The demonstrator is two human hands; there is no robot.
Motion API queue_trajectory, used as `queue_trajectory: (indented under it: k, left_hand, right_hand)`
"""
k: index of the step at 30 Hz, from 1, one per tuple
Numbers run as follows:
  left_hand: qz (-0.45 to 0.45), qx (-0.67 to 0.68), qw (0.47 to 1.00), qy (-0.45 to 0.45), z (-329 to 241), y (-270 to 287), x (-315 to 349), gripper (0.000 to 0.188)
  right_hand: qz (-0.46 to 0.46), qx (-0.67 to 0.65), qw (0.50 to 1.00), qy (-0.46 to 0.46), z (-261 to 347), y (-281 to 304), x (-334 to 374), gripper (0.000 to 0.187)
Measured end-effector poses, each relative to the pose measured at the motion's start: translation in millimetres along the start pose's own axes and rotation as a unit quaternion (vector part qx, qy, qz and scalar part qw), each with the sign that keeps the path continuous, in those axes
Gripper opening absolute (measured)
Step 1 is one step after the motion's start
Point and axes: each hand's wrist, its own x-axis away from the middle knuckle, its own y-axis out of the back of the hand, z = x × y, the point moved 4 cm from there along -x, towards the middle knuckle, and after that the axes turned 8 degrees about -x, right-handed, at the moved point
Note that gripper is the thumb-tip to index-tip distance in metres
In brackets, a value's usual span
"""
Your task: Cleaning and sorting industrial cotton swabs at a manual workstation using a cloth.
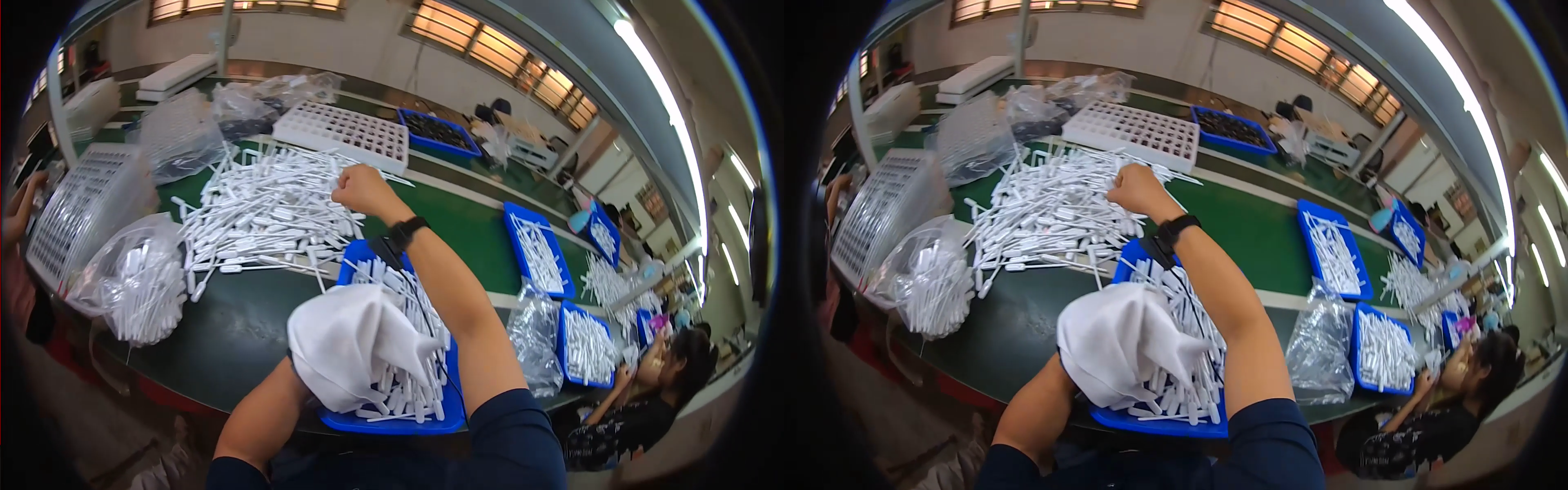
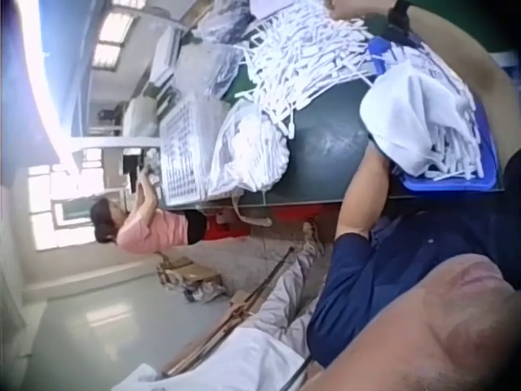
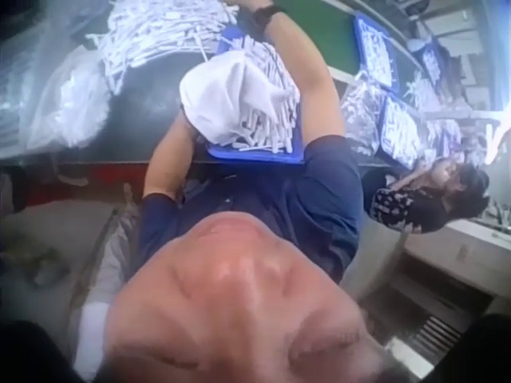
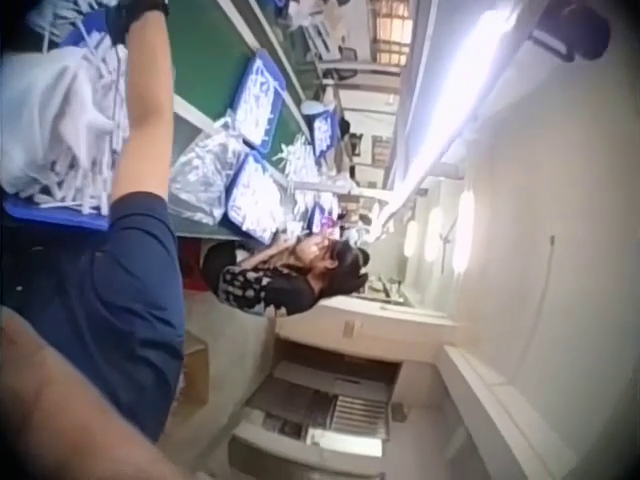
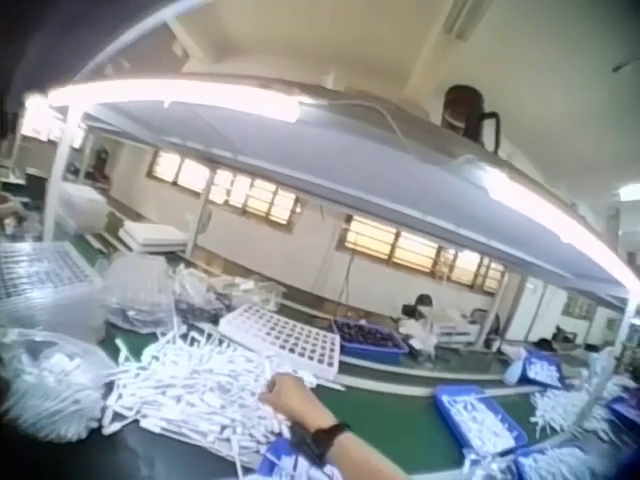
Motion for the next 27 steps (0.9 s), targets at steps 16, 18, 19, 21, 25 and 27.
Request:
queue_trajectory:
  k: [16, 18, 19, 21, 25, 27]
  left_hand:
    - [0.095, -0.343, 0.857, 0.373, -7.8, -40.4, -29.9, 0.047]
    - [0.124, -0.364, 0.86, 0.334, -19.7, -49.9, -43.1, 0.044]
    - [0.206, -0.474, 0.83, 0.209, -27.9, -60.8, -64.1, 0.043]
    - [0.25, -0.475, 0.831, 0.147, -20.8, -46.5, -41.6, 0.042]
    - [0.175, -0.255, 0.857, 0.413, -14.7, -45.0, -56.0, 0.046]
    - [0.112, -0.039, 0.779, 0.616, -9.7, -42.2, -29.2, 0.046]
  right_hand:
    - [-0.036, -0.503, 0.848, -0.164, 27.5, -0.2, 287.1, 0.021]
    - [-0.033, -0.477, 0.864, -0.16, 34.5, 4.3, 289.3, 0.021]
    - [-0.029, -0.442, 0.883, -0.154, 38.3, 9.0, 290.1, 0.02]
    - [-0.012, -0.404, 0.904, -0.14, 40.4, 6.2, 291.5, 0.021]
    - [-0.034, -0.495, 0.852, -0.165, 41.0, 6.0, 296.6, 0.025]
    - [-0.027, -0.5, 0.849, -0.167, 44.6, 3.6, 292.0, 0.023]
